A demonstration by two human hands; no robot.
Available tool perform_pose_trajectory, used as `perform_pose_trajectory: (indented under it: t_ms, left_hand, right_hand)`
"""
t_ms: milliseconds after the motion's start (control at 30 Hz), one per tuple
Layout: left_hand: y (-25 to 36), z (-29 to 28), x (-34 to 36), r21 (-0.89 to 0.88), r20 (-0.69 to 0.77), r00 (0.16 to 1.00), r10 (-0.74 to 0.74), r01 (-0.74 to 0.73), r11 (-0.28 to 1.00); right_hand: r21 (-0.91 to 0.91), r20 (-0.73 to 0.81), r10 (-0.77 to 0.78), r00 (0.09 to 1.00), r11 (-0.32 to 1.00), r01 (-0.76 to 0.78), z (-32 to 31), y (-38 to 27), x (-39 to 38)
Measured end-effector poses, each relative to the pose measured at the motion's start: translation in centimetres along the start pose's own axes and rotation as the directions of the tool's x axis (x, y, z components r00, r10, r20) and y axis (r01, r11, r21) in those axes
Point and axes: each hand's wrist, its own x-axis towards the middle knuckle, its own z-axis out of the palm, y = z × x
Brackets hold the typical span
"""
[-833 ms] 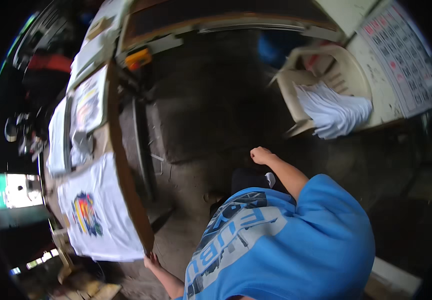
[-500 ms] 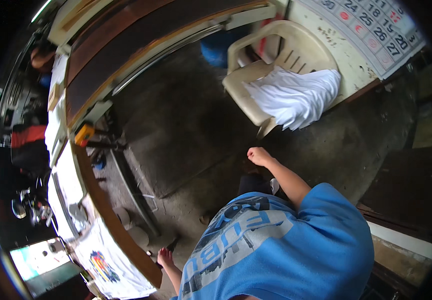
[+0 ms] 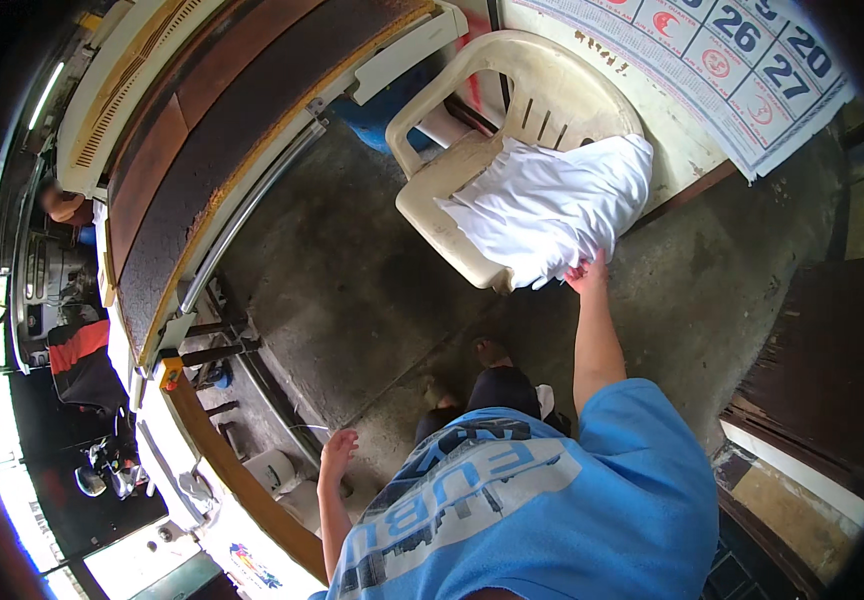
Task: Printing designs onto t-shirts using a heat press machine.
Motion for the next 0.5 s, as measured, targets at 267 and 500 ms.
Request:
perform_pose_trajectory:
  t_ms: [267,500]
  left_hand:
    - [1.2,-1.3,1.7,0.125,0.036,0.997,-0.069,0.064,0.990]
    - [9.2,0.2,1.5,0.141,0.042,0.984,0.172,-0.176,0.974]
  right_hand:
    - [0.467,-0.109,-0.286,0.952,0.831,0.303,-0.2,-4.2,3.4]
    - [0.695,0.094,-0.478,0.873,0.660,0.286,5.4,-7.8,-7.0]
